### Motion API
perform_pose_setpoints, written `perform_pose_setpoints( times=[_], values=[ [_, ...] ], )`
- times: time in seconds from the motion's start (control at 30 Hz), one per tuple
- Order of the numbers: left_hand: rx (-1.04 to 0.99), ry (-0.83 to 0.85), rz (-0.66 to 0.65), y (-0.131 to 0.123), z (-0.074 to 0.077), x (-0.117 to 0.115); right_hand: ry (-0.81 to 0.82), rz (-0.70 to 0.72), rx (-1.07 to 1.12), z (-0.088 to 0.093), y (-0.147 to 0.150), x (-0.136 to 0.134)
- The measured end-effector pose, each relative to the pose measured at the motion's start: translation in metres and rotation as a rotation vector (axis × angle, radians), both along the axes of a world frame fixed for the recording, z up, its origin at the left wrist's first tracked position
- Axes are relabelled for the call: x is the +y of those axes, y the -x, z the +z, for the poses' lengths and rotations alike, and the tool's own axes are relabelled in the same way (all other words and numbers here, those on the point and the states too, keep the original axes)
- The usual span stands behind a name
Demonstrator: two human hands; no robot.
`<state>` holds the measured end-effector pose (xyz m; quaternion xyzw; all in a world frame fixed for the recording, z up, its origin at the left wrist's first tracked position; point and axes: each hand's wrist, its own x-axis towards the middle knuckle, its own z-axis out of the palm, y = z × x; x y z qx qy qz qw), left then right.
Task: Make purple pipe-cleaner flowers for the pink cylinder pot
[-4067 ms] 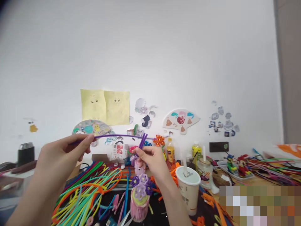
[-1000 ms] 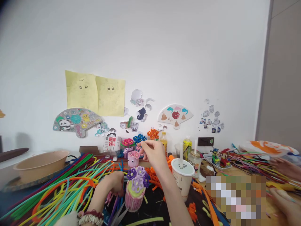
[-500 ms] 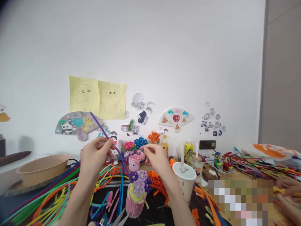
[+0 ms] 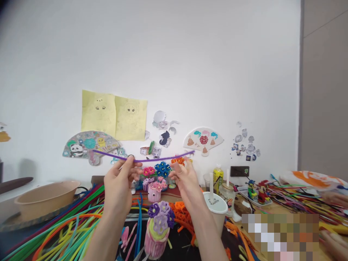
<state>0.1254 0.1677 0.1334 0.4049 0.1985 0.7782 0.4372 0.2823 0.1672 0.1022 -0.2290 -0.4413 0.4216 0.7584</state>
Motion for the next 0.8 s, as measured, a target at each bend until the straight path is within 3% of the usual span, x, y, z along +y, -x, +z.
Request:
perform_pose_setpoints(
  times=[0.1,0.2,0.43,0.6,0.8],
  values=[
    [0.089,-0.019,0.012,-0.003,-0.005,0.003,-0.127,0.104,-0.075,0.01,-0.001,-0.013],
    [0.102,-0.033,-0.008,-0.004,-0.006,0.003,-0.165,0.049,-0.064,0.016,0.002,-0.021],
    [0.051,-0.048,-0.348,-0.004,-0.006,0.003,-0.048,0.007,0.142,0.015,0.01,-0.013],
    [0.259,-0.083,-0.446,0.0,-0.016,0.013,-0.044,-0.044,0.107,0.011,0.004,-0.009],
    [0.652,-0.103,-0.585,0.008,-0.025,0.02,-0.086,-0.148,-0.046,0.007,-0.001,-0.006]
  ],
)
